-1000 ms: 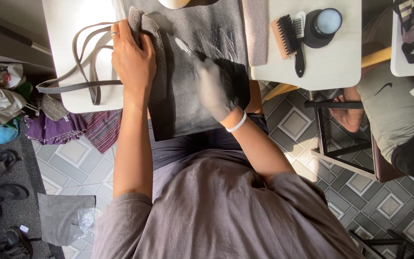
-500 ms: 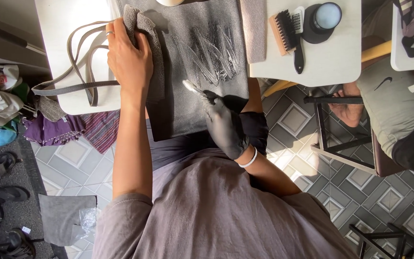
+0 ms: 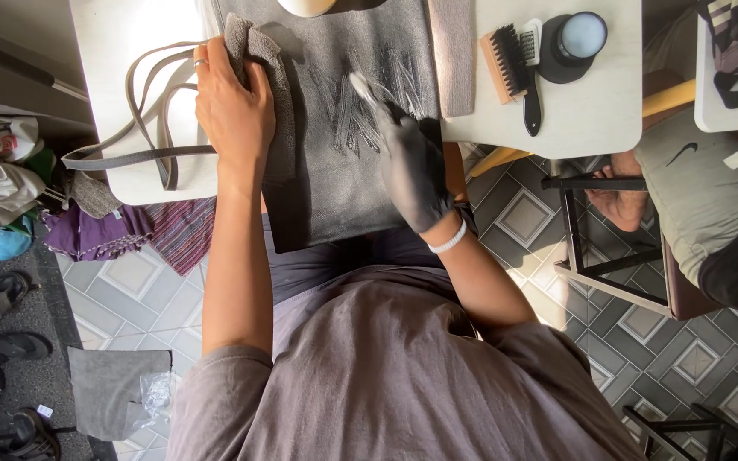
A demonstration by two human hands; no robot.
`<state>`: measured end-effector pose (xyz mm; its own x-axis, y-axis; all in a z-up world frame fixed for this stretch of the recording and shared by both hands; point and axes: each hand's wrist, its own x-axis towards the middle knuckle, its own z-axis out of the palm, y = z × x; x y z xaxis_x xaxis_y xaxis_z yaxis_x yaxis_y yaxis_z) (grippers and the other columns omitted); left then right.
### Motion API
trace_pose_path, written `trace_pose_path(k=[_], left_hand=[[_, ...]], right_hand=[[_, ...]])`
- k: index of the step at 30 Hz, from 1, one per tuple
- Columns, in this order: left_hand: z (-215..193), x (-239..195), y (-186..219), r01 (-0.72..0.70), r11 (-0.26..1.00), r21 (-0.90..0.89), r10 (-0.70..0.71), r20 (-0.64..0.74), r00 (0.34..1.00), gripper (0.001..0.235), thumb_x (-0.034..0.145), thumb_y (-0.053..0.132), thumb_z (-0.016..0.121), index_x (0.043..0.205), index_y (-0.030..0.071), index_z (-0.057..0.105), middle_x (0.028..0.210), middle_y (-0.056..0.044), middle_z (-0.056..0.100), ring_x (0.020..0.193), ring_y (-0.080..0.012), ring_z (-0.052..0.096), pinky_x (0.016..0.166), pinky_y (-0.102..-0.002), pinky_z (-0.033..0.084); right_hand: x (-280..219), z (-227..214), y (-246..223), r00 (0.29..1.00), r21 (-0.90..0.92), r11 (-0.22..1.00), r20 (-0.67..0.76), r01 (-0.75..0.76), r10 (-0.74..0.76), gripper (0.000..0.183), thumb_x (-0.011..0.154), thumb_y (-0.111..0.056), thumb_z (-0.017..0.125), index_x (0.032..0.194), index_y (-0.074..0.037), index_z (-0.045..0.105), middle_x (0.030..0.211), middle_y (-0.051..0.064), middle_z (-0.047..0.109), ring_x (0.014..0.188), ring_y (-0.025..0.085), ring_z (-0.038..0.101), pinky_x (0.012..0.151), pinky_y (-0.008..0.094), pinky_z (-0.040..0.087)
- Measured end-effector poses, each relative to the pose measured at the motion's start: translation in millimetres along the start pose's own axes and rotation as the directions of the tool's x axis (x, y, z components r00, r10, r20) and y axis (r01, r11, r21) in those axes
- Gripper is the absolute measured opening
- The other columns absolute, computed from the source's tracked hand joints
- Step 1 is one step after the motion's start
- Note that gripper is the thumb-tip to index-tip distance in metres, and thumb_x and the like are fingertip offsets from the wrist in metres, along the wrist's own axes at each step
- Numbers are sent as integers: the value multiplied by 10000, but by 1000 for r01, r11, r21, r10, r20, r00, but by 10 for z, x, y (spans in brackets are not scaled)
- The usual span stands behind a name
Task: Applying a cleaning or dyeing agent to a bag and scrubbing it with a cloth for restoration.
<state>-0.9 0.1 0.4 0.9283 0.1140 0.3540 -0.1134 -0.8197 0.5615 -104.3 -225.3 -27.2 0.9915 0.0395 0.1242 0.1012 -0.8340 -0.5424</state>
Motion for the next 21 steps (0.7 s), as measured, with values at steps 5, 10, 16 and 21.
trace_pose_path(k=[5, 10, 16, 21], left_hand=[[-32, 0, 39, -7, 1000, -12, 7, 17, 1000, 177, 966, 104, 579, 1113, 36, 509, 1098, -203, 581, 723, -379, 641, 559, -496, 523], [-27, 3, 32, 34, 999, 28, -35, 41, 999, 215, 974, 140, 583, 1148, 32, 518, 1173, -231, 589, 741, -418, 649, 586, -519, 523], [-16, -1, 27, 1, 1000, -8, -1, -7, 1000, 158, 957, 105, 585, 1074, 44, 499, 1094, -205, 582, 690, -392, 626, 542, -498, 510], [15, 4, -10, 0, 1000, 3, 0, 6, 1000, 187, 963, 123, 593, 1111, 46, 508, 1113, -201, 584, 724, -365, 641, 540, -473, 513]], right_hand=[[-705, -472, -258, 994, -167, 984, -78, 58, -72, 347, 1080, -131, 592, 1426, -157, 580, 889, 107, 624, 675, 308, 658, 555, 419, 528], [-589, -671, -424, 997, -206, 978, -82, -29, 12, 301, 1070, -224, 542, 1341, -207, 670, 1245, -1, 743, 1038, 270, 739, 876, 397, 570], [231, -433, -92, 981, 92, 994, -187, 59, -41, 448, 1136, -205, 302, 1277, 4, 673, 959, 236, 702, 778, 360, 669, 615, 443, 523], [485, -410, 181, 982, -34, 999, -187, 34, -39, 373, 860, 161, 592, 1200, 32, 673, 993, 220, 747, 849, 367, 750, 735, 418, 637]])
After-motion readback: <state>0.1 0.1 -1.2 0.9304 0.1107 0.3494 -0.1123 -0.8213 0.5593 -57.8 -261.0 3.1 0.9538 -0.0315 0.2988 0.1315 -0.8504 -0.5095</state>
